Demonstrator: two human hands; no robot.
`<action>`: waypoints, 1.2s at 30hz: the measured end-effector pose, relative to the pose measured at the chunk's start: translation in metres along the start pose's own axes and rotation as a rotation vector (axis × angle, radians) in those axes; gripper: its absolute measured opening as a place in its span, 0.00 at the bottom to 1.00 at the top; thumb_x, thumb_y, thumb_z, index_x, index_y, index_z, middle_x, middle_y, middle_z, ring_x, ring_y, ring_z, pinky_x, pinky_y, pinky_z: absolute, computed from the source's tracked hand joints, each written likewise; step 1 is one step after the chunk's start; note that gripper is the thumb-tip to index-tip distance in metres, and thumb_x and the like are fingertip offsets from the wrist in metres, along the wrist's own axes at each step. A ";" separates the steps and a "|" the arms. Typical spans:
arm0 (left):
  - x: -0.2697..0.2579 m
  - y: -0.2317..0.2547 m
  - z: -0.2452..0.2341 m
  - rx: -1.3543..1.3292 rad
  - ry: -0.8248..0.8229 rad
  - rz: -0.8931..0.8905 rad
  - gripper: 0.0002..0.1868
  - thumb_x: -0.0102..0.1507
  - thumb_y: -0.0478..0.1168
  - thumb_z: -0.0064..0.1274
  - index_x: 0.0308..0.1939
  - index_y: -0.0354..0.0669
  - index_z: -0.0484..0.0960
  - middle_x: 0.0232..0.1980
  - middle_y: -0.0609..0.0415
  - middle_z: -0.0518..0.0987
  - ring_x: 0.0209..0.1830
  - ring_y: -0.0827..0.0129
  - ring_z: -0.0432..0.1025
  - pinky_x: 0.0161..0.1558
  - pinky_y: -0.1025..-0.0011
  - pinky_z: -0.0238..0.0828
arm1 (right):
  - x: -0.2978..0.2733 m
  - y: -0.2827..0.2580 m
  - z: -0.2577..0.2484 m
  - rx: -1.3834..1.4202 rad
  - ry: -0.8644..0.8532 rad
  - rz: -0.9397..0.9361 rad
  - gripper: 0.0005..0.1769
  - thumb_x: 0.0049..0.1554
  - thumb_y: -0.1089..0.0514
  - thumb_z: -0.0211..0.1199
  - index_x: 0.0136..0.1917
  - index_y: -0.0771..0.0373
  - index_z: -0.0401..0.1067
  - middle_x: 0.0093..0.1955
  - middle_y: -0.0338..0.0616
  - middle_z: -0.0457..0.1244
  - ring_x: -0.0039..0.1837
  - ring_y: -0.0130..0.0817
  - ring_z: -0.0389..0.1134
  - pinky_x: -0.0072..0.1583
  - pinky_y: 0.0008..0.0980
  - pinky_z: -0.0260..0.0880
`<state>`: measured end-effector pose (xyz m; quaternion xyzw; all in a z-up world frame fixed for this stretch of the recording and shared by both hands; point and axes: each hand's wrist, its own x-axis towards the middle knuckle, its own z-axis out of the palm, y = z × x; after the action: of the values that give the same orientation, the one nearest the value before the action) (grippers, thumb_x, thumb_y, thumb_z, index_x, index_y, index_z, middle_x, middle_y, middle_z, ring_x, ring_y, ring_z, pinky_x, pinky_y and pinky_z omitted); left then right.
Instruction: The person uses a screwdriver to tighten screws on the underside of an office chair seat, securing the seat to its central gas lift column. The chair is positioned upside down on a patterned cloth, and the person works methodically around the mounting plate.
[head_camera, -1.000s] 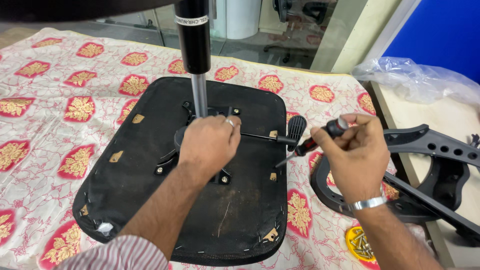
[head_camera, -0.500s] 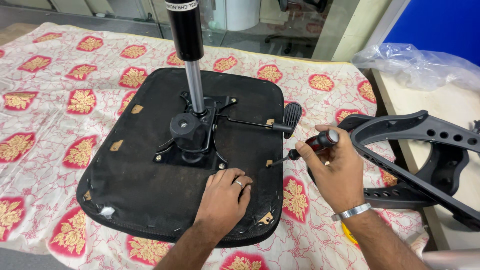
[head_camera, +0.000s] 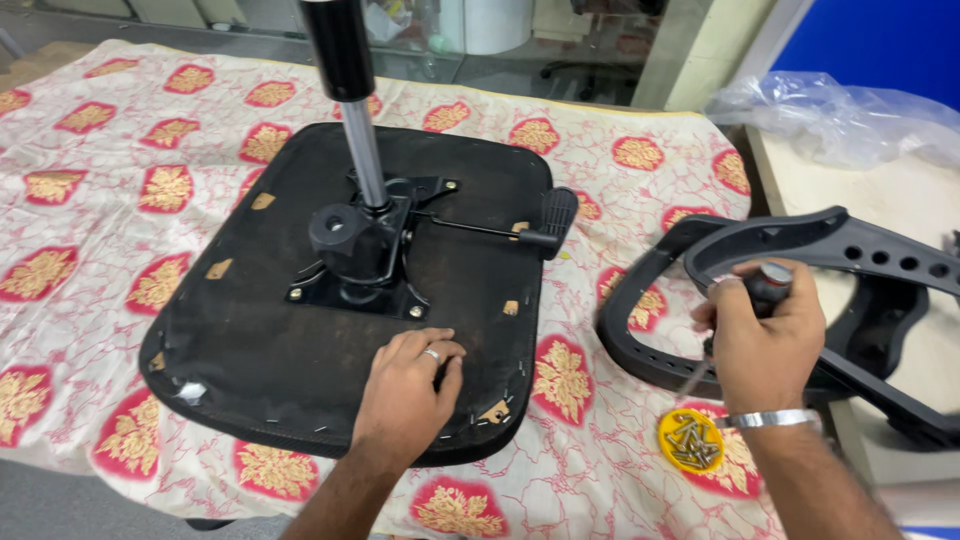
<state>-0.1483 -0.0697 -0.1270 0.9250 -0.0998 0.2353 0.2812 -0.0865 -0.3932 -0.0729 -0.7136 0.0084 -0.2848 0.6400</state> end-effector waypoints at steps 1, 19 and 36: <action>0.001 0.001 0.001 0.007 0.002 -0.004 0.06 0.62 0.39 0.57 0.41 0.44 0.86 0.53 0.55 0.83 0.59 0.59 0.73 0.57 0.58 0.67 | 0.008 0.007 -0.017 -0.138 -0.043 0.096 0.09 0.60 0.63 0.63 0.54 0.65 0.68 0.37 0.41 0.65 0.35 0.25 0.67 0.38 0.25 0.67; 0.002 0.003 0.007 0.070 0.001 -0.011 0.06 0.62 0.39 0.57 0.41 0.45 0.86 0.55 0.55 0.82 0.58 0.59 0.73 0.60 0.57 0.67 | -0.038 0.123 -0.084 -1.157 -0.553 0.290 0.18 0.45 0.56 0.77 0.49 0.59 0.81 0.45 0.54 0.73 0.51 0.50 0.75 0.56 0.43 0.76; -0.006 -0.017 0.006 -0.080 -0.004 0.048 0.07 0.62 0.39 0.57 0.41 0.44 0.86 0.57 0.53 0.81 0.61 0.60 0.71 0.61 0.57 0.64 | -0.050 0.123 -0.052 -1.438 -0.431 0.356 0.26 0.47 0.42 0.78 0.53 0.58 0.80 0.50 0.53 0.73 0.55 0.50 0.75 0.59 0.45 0.76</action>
<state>-0.1456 -0.0589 -0.1421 0.9108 -0.1316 0.2361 0.3120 -0.1072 -0.4436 -0.2046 -0.9816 0.1812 0.0431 0.0424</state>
